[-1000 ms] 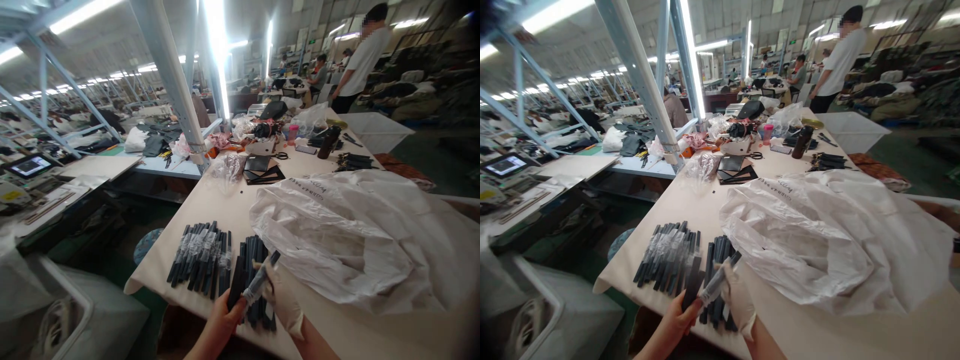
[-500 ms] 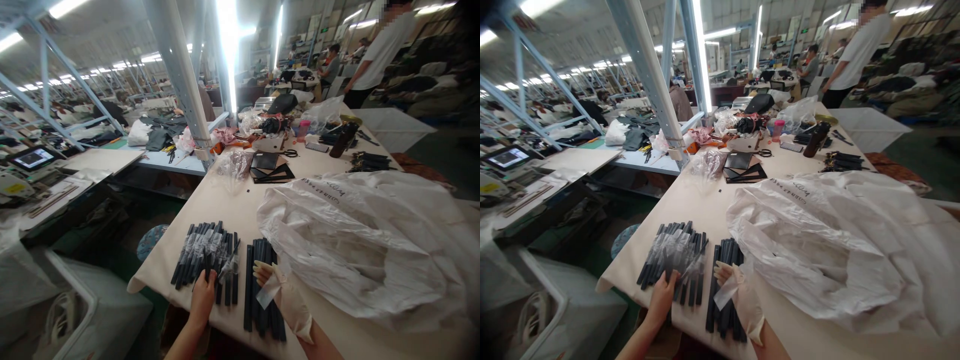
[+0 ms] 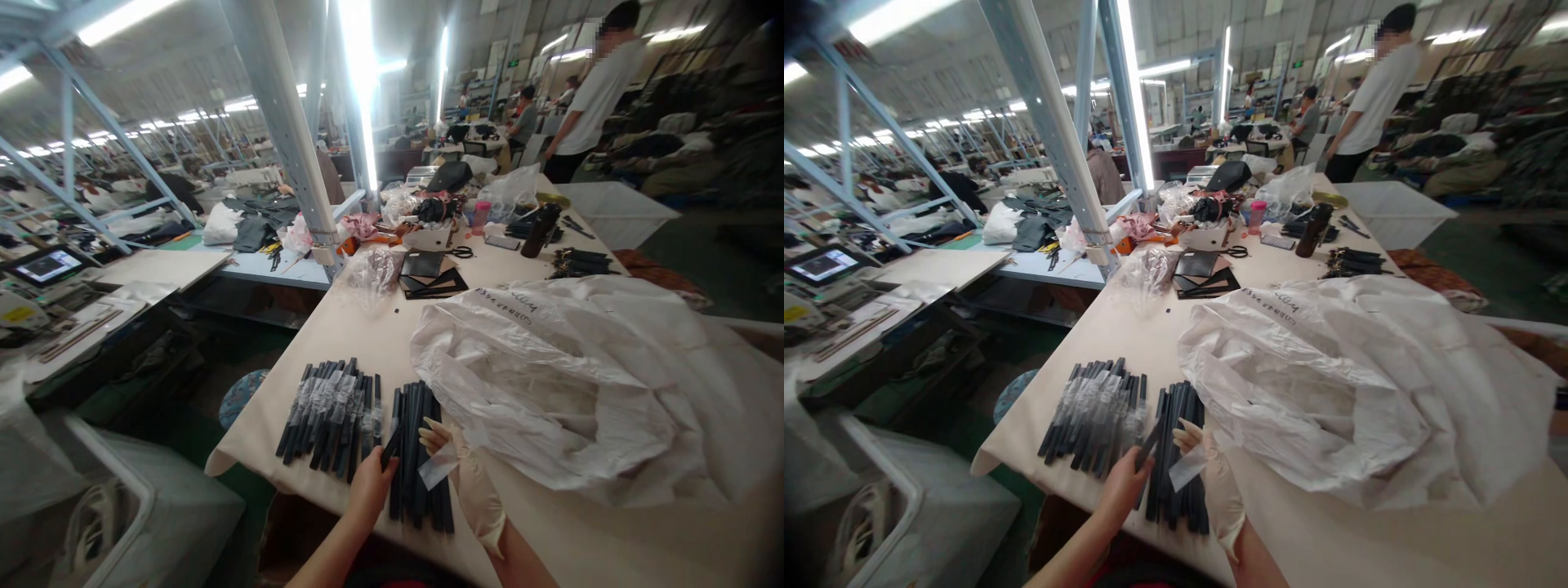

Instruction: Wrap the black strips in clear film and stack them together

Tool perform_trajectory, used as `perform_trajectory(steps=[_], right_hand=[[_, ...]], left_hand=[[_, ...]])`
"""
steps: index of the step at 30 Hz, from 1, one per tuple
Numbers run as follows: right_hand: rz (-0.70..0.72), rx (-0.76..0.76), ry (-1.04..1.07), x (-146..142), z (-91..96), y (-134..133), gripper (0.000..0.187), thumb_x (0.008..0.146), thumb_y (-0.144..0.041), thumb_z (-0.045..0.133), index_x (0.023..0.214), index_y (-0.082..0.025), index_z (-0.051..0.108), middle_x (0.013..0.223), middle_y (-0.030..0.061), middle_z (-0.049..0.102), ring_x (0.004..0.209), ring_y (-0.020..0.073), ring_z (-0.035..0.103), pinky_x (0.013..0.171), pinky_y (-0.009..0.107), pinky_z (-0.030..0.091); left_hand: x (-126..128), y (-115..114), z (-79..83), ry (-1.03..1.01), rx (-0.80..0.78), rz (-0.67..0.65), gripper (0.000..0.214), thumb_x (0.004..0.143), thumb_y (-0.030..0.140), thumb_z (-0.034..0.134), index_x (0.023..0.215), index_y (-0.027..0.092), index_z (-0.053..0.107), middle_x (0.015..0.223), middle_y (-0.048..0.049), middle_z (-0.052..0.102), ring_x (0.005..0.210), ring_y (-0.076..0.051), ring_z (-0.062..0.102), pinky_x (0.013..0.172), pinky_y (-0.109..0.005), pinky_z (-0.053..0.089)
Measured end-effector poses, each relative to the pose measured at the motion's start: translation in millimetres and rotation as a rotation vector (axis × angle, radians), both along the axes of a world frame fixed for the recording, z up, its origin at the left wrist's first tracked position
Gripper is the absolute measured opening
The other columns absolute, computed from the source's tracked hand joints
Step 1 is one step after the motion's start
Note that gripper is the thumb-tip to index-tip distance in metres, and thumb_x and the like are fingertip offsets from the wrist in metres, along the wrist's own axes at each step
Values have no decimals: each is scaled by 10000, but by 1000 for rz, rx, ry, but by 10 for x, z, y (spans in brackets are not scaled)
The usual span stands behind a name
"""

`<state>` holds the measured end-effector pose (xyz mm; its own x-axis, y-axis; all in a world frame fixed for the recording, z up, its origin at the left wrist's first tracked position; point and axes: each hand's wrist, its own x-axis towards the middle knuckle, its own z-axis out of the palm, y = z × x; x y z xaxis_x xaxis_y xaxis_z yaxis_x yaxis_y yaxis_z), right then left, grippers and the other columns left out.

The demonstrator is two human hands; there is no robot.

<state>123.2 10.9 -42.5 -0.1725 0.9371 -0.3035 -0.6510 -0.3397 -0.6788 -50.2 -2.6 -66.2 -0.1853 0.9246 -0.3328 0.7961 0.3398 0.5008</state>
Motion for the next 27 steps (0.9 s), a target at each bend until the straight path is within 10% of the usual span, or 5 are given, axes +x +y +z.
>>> perform_trajectory(steps=[10, 22, 27], right_hand=[[-40, -70, -30, 160, 29, -201, 429, 786, -513, 475, 1013, -189, 642, 996, 81, 686, 995, 228, 586, 1002, 400, 329], [-93, -73, 2, 185, -154, -106, 426, 676, -548, 592, 906, -203, 694, 1018, 86, 679, 960, 255, 603, 967, 413, 375], [-95, -69, 4, -9, 117, -109, 405, 745, -532, 519, 952, -219, 672, 976, 57, 693, 960, 221, 598, 950, 371, 385]], left_hand=[[-4, 393, -154, 247, -101, -2, 266, 866, 309, 369, 1039, 140, 478, 955, -152, 658, 903, -241, 626, 729, -311, 431], [-306, 550, 186, -3, -34, 35, 320, 833, 301, 450, 1107, 136, 471, 1106, -156, 592, 1046, -239, 541, 811, -293, 387], [241, 139, 416, -441, -144, -63, 447, 817, 524, 360, 842, 137, 583, 696, -39, 643, 434, -103, 505, 422, -208, 358]])
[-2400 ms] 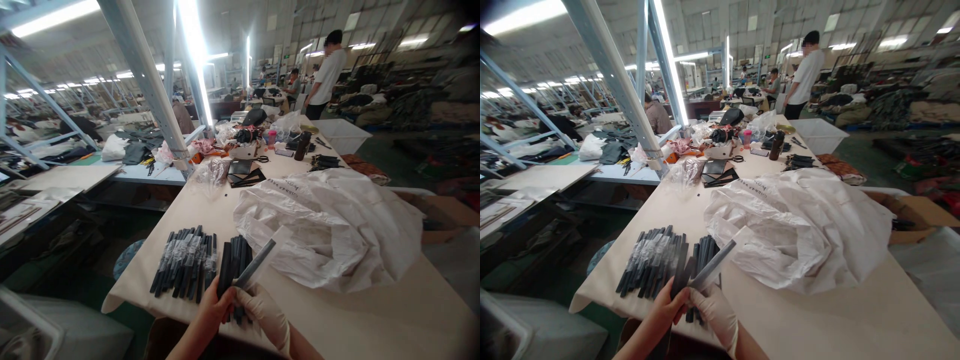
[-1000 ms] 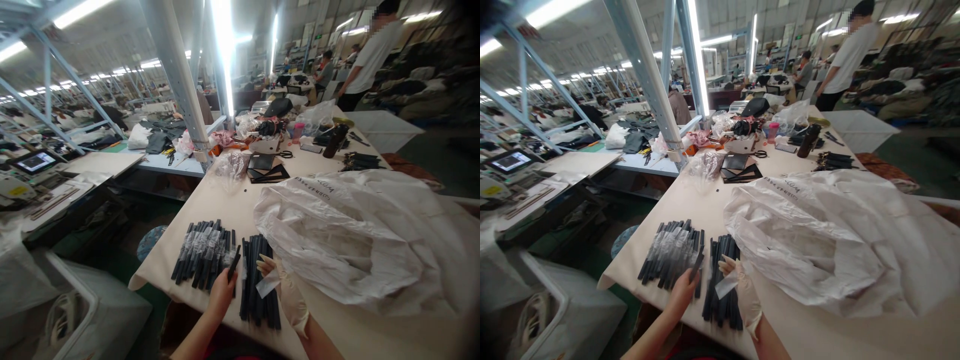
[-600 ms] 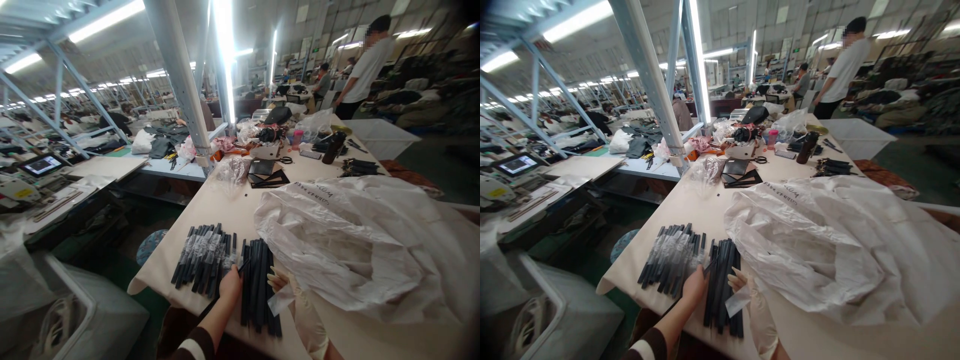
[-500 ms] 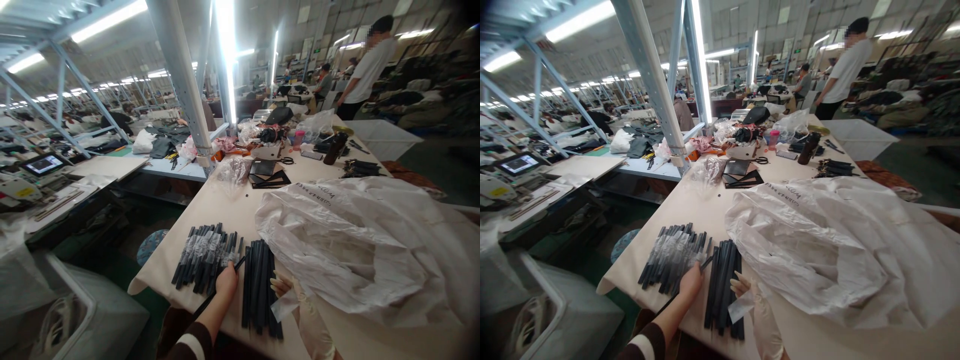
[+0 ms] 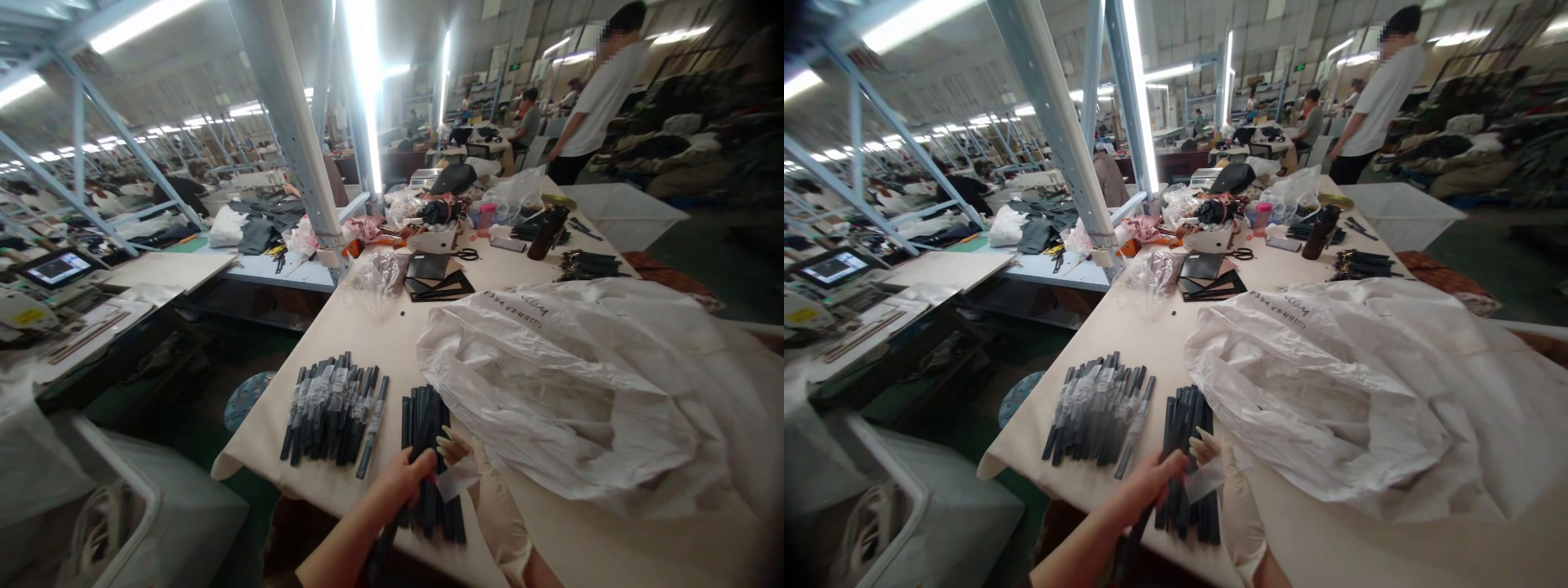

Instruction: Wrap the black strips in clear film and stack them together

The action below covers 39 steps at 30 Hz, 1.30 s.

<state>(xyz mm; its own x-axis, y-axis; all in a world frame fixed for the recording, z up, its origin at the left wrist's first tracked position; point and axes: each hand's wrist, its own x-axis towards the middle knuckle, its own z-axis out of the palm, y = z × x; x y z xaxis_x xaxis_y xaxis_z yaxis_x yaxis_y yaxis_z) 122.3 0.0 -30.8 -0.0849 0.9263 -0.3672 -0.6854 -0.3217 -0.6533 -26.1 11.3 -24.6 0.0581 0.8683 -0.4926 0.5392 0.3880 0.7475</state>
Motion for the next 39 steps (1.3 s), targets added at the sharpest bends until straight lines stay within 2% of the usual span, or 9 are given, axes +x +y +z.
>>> perform_trajectory(steps=[6, 8, 11, 15, 22, 30, 33, 36, 39], right_hand=[[67, 102, -50, -142, 256, 23, 444, 731, -546, 530, 1011, -219, 640, 953, 55, 684, 889, 203, 602, 847, 350, 433], [224, 141, -72, -169, 301, -13, 406, 724, -492, 576, 1009, -209, 636, 904, 48, 680, 827, 198, 604, 779, 340, 450], [422, 192, -68, -176, 279, -59, 258, 720, -401, 623, 815, -166, 670, 709, 24, 647, 650, 150, 571, 649, 279, 446], [250, 111, -22, -73, 172, -7, 281, 719, -395, 632, 586, -151, 589, 542, -22, 541, 507, 78, 452, 524, 206, 388], [96, -18, 70, 111, 261, 28, 238, 659, -374, 694, 643, -167, 578, 594, -34, 564, 513, 66, 467, 472, 180, 361], [103, 141, -284, 181, 289, -44, 303, 697, -424, 638, 565, -153, 606, 552, -12, 566, 529, 88, 460, 540, 218, 379], [199, 177, -371, 117, 257, -92, 286, 657, -436, 667, 634, -151, 657, 595, 15, 617, 579, 123, 532, 585, 244, 415], [359, 157, -294, 90, 227, -113, 343, 665, -478, 640, 768, -153, 682, 599, 31, 640, 571, 158, 573, 565, 277, 443], [296, 139, -332, 132, 212, -89, 357, 647, -476, 658, 793, -152, 689, 678, 41, 668, 580, 140, 571, 564, 256, 441]], left_hand=[[112, -237, 282, -295, 0, 62, 262, 705, 414, 535, 677, 158, 490, 561, 38, 544, 313, -18, 295, 315, -171, 213], [58, -236, 331, -324, 46, 115, 241, 697, 392, 540, 682, 165, 460, 515, 61, 497, 314, -13, 280, 315, -164, 203], [10, -267, 370, -334, 107, 149, 252, 685, 384, 563, 744, 172, 439, 499, 87, 460, 314, -15, 296, 310, -154, 218], [-17, -405, 443, -341, 121, 141, 275, 765, 450, 457, 818, 185, 402, 602, 71, 516, 283, -12, 331, 287, -153, 219], [58, -576, 585, -266, 128, 55, 242, 796, 412, 410, 783, 173, 445, 582, 66, 468, 339, -36, 401, 336, -160, 264], [142, -536, 641, 72, 255, -52, 224, 823, 360, 384, 693, 186, 441, 567, 43, 444, 470, -96, 467, 476, -211, 355], [178, -521, 613, 170, 334, -48, 219, 821, 341, 383, 677, 187, 442, 589, 23, 467, 537, -120, 492, 527, -231, 366], [167, -543, 538, 54, 267, 0, 220, 819, 369, 371, 759, 177, 461, 623, 12, 505, 527, -118, 503, 504, -226, 368], [91, -594, 454, -139, 66, 26, 331, 806, 427, 368, 967, 155, 466, 596, 22, 527, 440, -101, 464, 415, -200, 317]])
